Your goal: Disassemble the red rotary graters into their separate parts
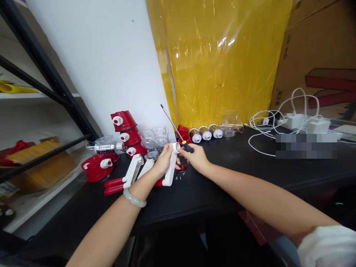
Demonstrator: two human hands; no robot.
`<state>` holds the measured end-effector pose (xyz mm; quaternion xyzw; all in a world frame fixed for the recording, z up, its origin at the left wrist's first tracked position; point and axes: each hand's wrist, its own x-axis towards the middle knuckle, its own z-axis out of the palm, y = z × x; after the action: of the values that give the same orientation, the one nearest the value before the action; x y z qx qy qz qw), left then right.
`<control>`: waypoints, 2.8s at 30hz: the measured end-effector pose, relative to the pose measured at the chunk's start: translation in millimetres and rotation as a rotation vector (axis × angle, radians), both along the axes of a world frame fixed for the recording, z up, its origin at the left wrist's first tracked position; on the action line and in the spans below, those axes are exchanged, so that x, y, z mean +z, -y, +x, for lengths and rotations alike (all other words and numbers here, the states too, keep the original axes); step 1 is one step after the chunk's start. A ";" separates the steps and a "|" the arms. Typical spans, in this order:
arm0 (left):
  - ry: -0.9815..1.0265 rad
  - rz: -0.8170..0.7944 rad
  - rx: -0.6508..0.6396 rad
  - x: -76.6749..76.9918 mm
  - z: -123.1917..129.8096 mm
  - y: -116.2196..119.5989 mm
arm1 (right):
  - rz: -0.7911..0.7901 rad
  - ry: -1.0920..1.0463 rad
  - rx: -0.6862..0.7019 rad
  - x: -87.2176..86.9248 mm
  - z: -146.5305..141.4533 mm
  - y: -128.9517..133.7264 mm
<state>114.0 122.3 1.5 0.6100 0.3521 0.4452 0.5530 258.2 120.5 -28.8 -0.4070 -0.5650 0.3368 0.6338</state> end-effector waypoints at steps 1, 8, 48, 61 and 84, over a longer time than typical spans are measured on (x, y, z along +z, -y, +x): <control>-0.001 0.011 0.004 -0.9 0.1 -0.2 | -0.020 -0.022 0.009 0.8 -0.6 0.9; -0.030 0.102 -0.007 -4.6 0.5 -2.0 | -0.082 -0.130 0.057 1.7 -3.7 1.8; -0.264 0.473 0.090 -9.0 -6.0 4.4 | -0.144 -0.141 0.256 -9.3 -13.4 -5.5; -0.357 0.516 0.102 -7.2 -6.2 5.6 | -0.093 -0.124 0.267 -8.7 -9.2 -5.0; -0.319 0.458 0.163 -5.2 -10.9 -5.4 | -0.130 0.051 0.151 -9.0 6.2 -17.6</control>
<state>103.0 127.7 -3.7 0.7508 0.3727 0.4546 0.3011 264.4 138.1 -37.8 -0.4118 -0.5871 0.4089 0.5644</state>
